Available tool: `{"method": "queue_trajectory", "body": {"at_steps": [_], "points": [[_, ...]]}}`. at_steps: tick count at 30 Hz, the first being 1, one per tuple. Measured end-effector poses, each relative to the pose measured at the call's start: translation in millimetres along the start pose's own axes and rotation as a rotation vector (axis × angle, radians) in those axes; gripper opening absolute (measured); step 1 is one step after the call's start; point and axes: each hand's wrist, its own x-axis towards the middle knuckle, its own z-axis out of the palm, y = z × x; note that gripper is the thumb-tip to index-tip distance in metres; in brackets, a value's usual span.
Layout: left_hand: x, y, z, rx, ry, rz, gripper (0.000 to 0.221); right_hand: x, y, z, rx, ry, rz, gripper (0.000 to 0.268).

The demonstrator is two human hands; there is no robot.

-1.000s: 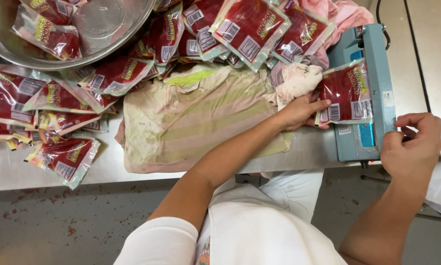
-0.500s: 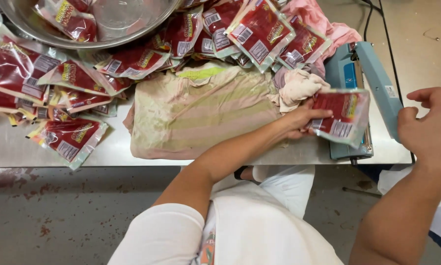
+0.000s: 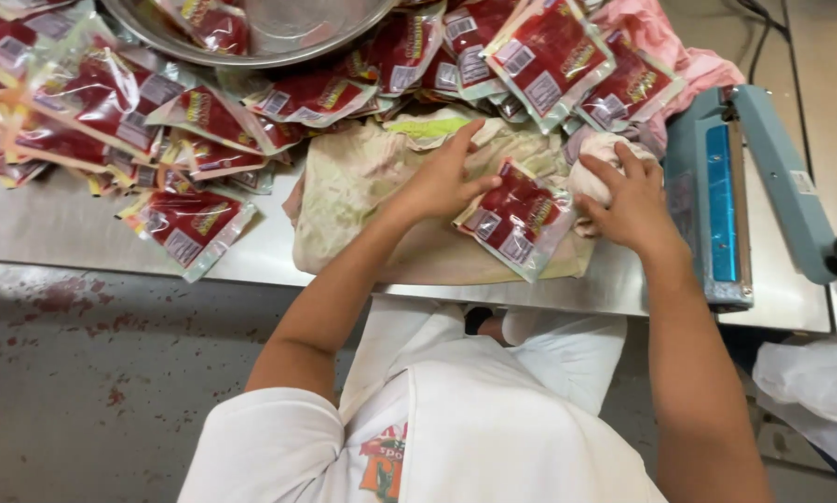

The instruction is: The person wipes individual plastic packets of food using a cloth, handling them one at a time from a large pile and moving them aside after cleaning.

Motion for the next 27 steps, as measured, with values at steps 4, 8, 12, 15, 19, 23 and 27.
{"method": "queue_trajectory", "body": {"at_steps": [4,8,12,15,19,23,27], "points": [[-41.4,-0.3,-18.6,-0.02,0.139,0.01,0.049,9.0,34.0,19.7,0.018,0.251,-0.043,0.041],[-38.0,-41.8,25.8,0.007,0.1,-0.079,0.036,-1.5,-53.8,-52.9,0.106,0.438,-0.069,0.061],[-25.2,-70.0,64.2,0.29,0.128,-0.133,0.026,0.4,-120.3,5.6,-0.351,0.402,-0.245,0.066],[-26.2,-78.6,74.8,0.317,0.156,-0.145,0.01,4.6,-161.2,36.7,-0.142,-0.266,-0.142,0.06],[-35.1,-57.1,62.4,0.261,0.218,-0.111,0.008,33.2,-131.7,54.1,-0.217,-0.154,-0.045,0.042],[-34.8,-63.9,60.3,0.213,0.188,-0.112,0.011,78.2,-44.9,86.1,-0.332,-0.013,-0.023,0.03],[-24.5,-74.7,55.5,0.159,0.103,-0.129,0.013,42.4,-111.6,45.5,0.01,-0.004,0.025,0.035]]}}
